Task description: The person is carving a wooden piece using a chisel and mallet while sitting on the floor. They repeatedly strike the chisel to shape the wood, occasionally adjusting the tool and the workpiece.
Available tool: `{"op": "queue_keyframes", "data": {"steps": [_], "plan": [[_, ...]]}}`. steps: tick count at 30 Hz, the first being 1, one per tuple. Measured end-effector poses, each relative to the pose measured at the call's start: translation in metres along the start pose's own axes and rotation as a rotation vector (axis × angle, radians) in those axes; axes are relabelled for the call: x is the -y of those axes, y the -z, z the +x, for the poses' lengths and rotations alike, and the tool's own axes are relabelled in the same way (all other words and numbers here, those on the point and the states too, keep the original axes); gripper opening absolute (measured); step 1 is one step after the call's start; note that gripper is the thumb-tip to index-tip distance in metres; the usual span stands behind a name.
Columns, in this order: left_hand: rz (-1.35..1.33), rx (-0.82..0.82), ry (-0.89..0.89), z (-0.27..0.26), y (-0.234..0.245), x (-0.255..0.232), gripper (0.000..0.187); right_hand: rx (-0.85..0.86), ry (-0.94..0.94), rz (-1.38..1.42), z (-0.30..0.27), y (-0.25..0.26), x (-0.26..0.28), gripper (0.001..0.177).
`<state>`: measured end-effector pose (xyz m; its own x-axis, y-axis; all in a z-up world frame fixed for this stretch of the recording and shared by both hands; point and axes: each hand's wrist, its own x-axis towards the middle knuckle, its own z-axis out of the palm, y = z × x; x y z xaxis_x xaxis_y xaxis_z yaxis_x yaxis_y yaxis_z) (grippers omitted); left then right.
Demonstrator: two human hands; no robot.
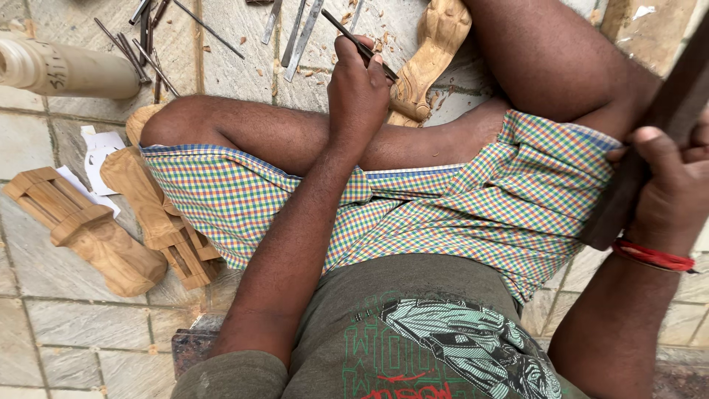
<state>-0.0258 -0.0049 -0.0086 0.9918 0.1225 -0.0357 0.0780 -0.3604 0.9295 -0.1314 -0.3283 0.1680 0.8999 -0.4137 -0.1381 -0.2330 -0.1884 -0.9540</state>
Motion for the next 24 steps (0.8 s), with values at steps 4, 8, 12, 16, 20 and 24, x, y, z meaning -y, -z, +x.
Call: {"op": "queue_keyframes", "data": {"steps": [4,8,12,16,20,24], "plan": [[0.066,-0.025,-0.048,-0.003,-0.001,-0.001,0.023,0.225,0.277,-0.204,-0.008,-0.048,0.039,0.055],[0.067,-0.039,-0.111,-0.009,-0.006,-0.004,0.022,0.336,0.970,-0.772,0.001,-0.093,0.074,0.075],[0.155,-0.035,-0.071,-0.011,-0.005,-0.010,0.033,0.448,1.048,-0.841,0.009,-0.151,0.102,0.059],[0.093,-0.037,-0.103,-0.009,0.000,-0.016,0.025,0.439,1.312,-1.049,0.035,-0.191,0.110,0.046],[0.071,0.004,-0.006,-0.005,0.004,-0.018,0.024,0.457,1.316,-1.091,0.043,-0.201,0.106,0.041],[0.104,0.043,0.011,-0.003,0.005,-0.017,0.027,0.456,1.331,-1.119,0.047,-0.199,0.107,0.033]]}}
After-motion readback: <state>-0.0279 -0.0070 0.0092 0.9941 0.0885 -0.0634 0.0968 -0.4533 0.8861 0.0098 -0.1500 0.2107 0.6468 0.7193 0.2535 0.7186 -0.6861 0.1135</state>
